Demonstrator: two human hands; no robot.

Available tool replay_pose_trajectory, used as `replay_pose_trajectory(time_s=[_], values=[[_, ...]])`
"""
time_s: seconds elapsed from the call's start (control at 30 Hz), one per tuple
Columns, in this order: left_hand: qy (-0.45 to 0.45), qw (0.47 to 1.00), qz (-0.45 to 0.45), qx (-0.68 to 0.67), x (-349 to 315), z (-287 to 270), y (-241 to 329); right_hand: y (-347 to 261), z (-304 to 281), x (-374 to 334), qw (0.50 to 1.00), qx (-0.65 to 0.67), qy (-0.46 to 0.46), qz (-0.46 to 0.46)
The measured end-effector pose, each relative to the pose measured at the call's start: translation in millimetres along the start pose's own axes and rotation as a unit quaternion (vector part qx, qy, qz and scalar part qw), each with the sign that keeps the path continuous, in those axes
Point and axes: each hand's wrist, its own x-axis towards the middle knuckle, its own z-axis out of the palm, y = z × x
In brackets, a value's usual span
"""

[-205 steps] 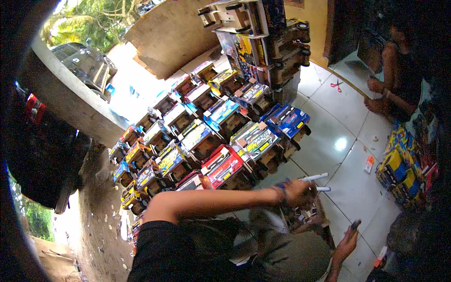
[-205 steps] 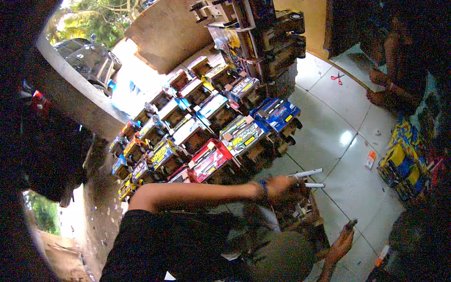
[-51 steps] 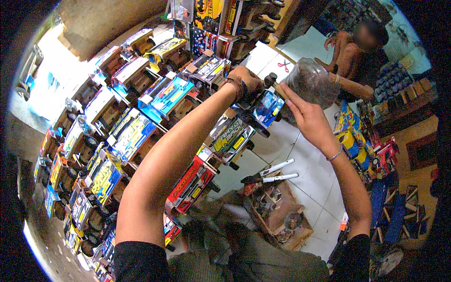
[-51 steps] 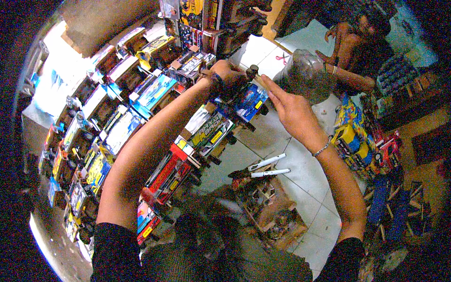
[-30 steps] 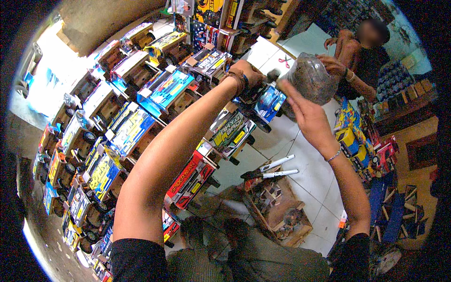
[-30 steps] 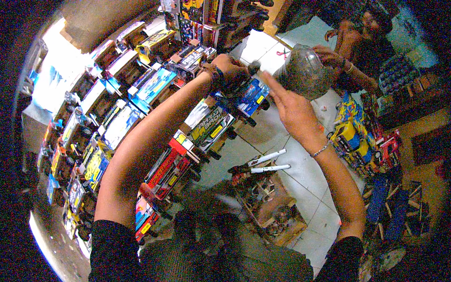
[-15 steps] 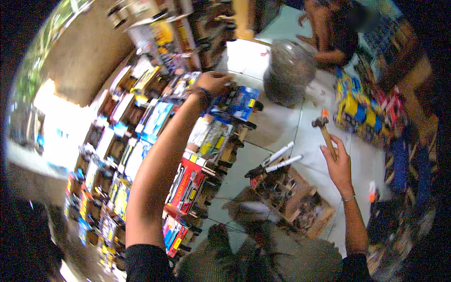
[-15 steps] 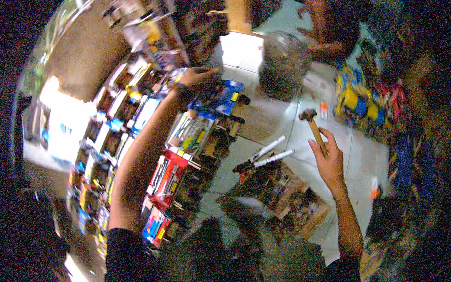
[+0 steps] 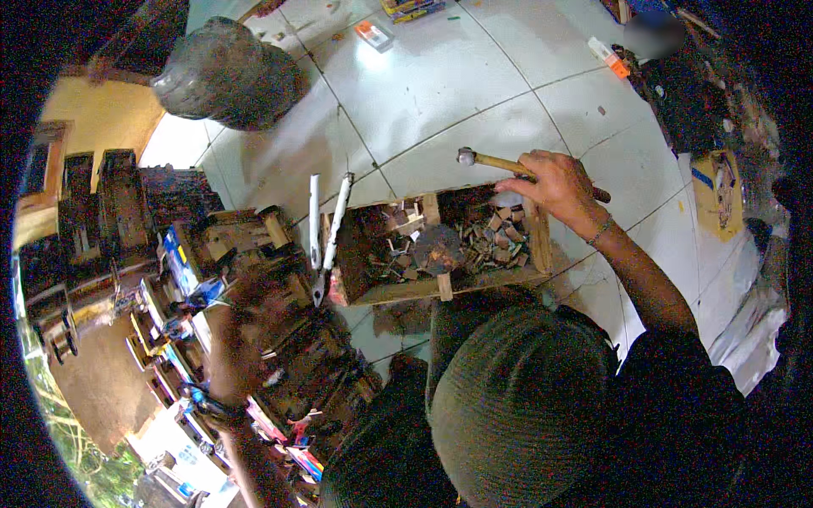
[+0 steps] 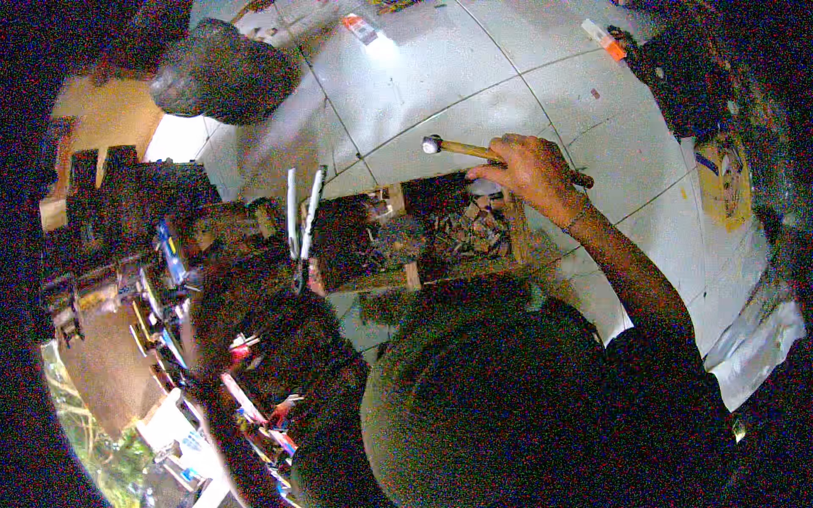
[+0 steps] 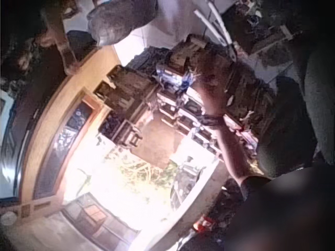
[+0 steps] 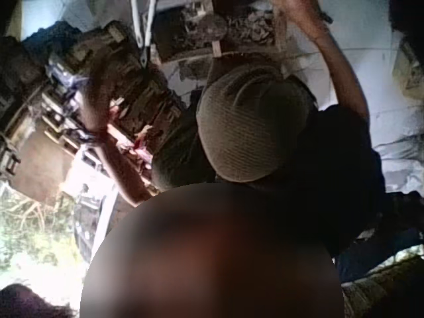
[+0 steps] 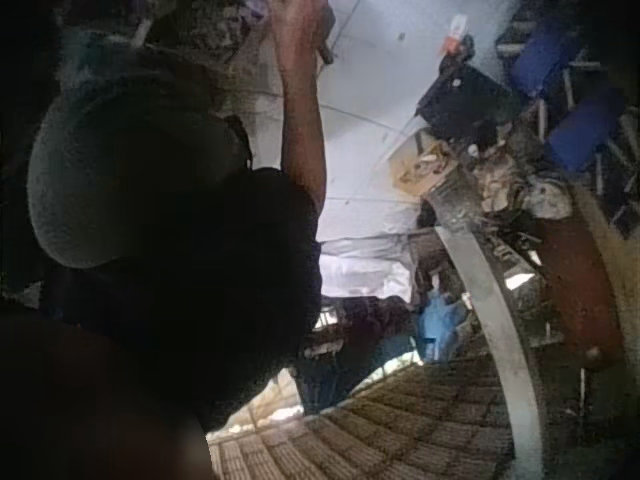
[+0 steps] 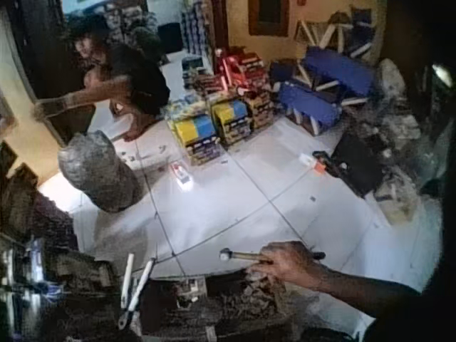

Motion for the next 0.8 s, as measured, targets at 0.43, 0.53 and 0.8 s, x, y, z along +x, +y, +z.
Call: replay_pose_trajectory(time_s=[0.43,0.53,0.8], values=[[-0.338,0.939,0.044,0.039,30.4,156.9,73.3,24.2,22.4,8.6,0.996,-0.035,0.076,-0.002],[-0.312,0.938,0.118,-0.099,54.8,178.1,84.8,26.0,24.2,17.0,0.995,-0.019,0.097,0.027],[-0.319,0.935,0.086,0.129,94.7,295.3,70.9,22.1,25.9,25.5,0.991,0.003,0.128,0.05]])
